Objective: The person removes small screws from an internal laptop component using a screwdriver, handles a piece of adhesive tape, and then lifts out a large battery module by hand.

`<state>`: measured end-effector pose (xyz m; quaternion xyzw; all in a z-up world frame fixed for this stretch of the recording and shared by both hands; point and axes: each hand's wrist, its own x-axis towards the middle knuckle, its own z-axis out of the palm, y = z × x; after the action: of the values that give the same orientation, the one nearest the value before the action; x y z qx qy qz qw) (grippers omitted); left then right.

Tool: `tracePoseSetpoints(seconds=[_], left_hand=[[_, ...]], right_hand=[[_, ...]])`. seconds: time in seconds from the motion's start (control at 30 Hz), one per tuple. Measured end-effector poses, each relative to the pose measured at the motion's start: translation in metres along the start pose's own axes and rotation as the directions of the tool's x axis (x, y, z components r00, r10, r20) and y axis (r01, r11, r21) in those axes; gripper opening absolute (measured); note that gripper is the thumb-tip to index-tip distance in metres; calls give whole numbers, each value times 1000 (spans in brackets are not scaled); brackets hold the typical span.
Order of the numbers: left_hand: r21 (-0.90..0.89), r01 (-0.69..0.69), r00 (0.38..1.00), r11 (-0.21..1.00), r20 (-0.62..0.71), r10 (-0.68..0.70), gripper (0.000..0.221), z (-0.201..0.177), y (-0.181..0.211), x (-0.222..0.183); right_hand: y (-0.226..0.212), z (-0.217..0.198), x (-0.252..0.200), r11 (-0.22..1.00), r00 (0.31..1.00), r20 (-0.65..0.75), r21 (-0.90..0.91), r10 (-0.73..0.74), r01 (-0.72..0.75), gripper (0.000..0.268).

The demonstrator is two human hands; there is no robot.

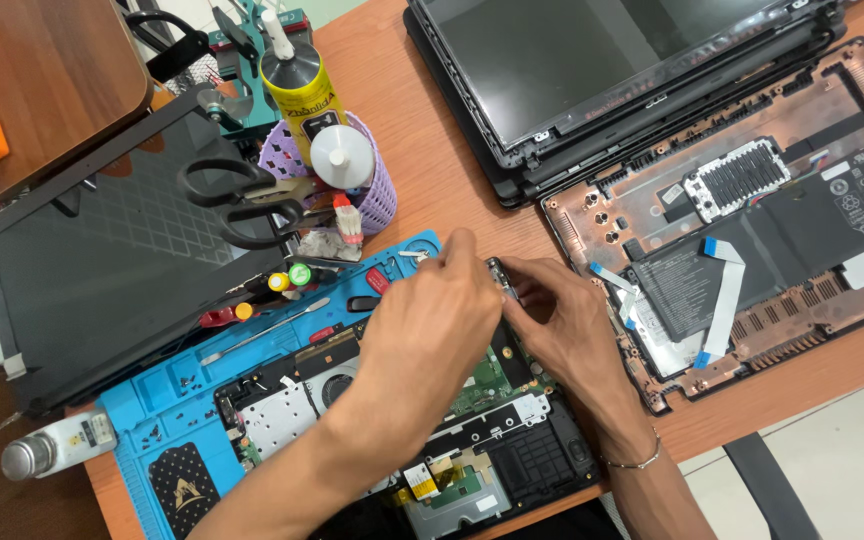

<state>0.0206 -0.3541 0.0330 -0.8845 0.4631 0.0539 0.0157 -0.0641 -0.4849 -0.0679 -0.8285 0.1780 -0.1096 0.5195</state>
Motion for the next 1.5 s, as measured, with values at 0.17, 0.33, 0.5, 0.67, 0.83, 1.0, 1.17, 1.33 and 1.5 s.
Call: tracePoseSetpoints(seconds=[0.17,0.33,0.5,0.67,0.83,1.0,1.17,1.33,1.5], left_hand=[[-1,-99,989,995,-112,98,20,-2,-1,-1],[-15,-48,991,999,-122,45,16,2,2,2],[68,-44,994,997,-94,50,21,-1,6,-1],[-42,-95,982,995,-168,87,19,1,3,1],[67,-45,991,997,-122,53,19,-1,7,-1],[-18,-130,973,991,-195,124,21,2,6,-1],[57,-35,988,998,-146,43,18,5,10,0],[84,-76,981,994,-172,90,23,-1,9,-2],[28,-12,993,1000,-113,15,10,2,7,1]], right_hand=[[-2,-1,1,1000,1000,10,8,8,-8,38],[-1,-1,0,1000,1000,11,10,7,-7,39],[1,0,1,1000,1000,10,6,-3,3,41],[-1,-2,1,1000,1000,23,24,12,-12,39],[-1,-1,0,999,1000,26,45,-6,5,40],[1,-3,-1,998,998,20,23,-58,57,39],[-1,-2,0,999,1000,31,48,-3,2,44],[-1,-4,-1,999,999,31,43,-29,27,40],[-1,-1,0,999,1000,25,40,-11,10,41]])
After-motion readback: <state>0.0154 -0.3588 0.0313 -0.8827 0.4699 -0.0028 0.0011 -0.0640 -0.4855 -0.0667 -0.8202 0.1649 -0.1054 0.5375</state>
